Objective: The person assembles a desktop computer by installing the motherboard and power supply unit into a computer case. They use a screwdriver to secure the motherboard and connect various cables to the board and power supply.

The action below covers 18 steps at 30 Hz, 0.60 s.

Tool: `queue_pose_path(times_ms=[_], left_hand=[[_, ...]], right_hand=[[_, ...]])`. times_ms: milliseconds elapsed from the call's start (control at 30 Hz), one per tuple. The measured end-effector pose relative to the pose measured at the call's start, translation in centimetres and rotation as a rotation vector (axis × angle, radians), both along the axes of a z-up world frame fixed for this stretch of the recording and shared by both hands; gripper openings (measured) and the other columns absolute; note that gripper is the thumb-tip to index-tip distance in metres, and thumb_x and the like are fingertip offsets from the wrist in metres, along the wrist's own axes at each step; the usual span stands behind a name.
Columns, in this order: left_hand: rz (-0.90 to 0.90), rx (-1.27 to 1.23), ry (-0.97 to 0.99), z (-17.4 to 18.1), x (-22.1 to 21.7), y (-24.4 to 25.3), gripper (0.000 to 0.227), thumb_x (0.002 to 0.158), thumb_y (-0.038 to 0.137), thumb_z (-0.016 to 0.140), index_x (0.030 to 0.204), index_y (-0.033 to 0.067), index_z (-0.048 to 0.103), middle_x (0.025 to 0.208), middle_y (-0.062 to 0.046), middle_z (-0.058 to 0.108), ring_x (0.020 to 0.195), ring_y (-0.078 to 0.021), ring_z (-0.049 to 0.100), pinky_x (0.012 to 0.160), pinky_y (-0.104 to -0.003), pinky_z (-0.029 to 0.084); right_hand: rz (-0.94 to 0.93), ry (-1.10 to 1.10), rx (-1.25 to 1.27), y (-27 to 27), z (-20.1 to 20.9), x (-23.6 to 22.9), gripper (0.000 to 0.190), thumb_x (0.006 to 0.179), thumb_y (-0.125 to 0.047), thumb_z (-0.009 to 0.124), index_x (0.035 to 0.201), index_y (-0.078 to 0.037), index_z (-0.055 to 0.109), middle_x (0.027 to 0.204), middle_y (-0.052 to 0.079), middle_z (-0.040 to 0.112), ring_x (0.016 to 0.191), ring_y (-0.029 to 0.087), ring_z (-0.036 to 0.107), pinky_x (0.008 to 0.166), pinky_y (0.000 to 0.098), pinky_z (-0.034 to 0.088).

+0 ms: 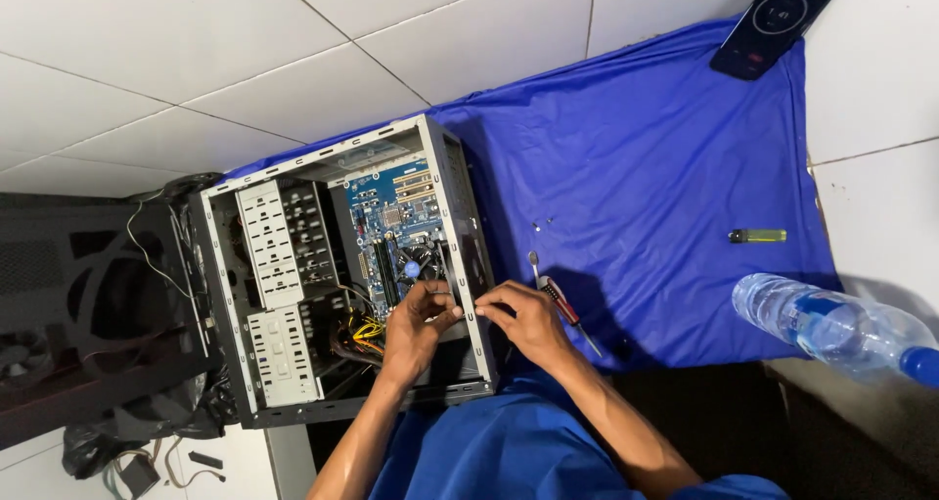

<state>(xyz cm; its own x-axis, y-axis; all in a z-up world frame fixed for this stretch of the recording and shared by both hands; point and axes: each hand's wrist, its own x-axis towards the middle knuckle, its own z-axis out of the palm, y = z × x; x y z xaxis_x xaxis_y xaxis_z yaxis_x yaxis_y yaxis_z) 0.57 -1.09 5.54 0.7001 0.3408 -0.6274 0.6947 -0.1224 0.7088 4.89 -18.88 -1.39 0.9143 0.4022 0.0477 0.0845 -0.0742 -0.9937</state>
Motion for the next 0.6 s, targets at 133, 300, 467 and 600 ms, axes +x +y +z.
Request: queue_pose_path(times_ms=[133,300,467,600], left_hand=[[0.004,-0.007,-0.002,0.0,0.0,0.2,0.037,0.082,-0.001,0.081,0.117,0.0014,0.070,0.091,-0.013,0.076,0.094,-0.0246,0.075,0.087,-0.040,0.061],[0.037,-0.034,-0.033,-1.9,-0.7,0.5,0.040,0.081,-0.001,0.081,0.119,0.0007,0.069,0.092,-0.012,0.074,0.095,-0.0239,0.072,0.089,-0.040,0.060],[0.031,-0.041,-0.052,-1.9,-0.6,0.6,0.039,0.081,-0.003,0.081,0.118,0.0010,0.070,0.093,-0.014,0.074,0.093,-0.0247,0.073,0.087,-0.040,0.060],[0.031,-0.039,-0.074,-2.0,-0.8,0.7,0.039,0.081,-0.004,0.080,0.119,0.0001,0.070,0.095,-0.016,0.075,0.094,-0.0245,0.072,0.088,-0.039,0.060]], right_hand=[[0.037,0.216,0.009,0.3,-0.9,-0.2,0.009,0.080,-0.009,0.085,0.089,-0.012,0.083,0.080,0.007,0.080,0.078,0.024,0.078,0.072,0.0342,0.061],[-0.001,0.401,0.096,0.5,-0.4,-0.7,0.010,0.086,-0.004,0.079,0.094,-0.007,0.084,0.073,0.009,0.079,0.070,0.016,0.074,0.072,0.0312,0.061],[-0.034,0.492,0.094,0.9,-1.7,-1.3,0.012,0.086,-0.002,0.080,0.097,-0.004,0.082,0.072,0.010,0.078,0.068,0.013,0.073,0.070,0.0288,0.061],[-0.027,0.471,0.038,1.0,-1.1,-1.4,0.014,0.085,-0.001,0.080,0.099,-0.004,0.081,0.074,0.012,0.079,0.068,0.013,0.073,0.070,0.0284,0.062]])
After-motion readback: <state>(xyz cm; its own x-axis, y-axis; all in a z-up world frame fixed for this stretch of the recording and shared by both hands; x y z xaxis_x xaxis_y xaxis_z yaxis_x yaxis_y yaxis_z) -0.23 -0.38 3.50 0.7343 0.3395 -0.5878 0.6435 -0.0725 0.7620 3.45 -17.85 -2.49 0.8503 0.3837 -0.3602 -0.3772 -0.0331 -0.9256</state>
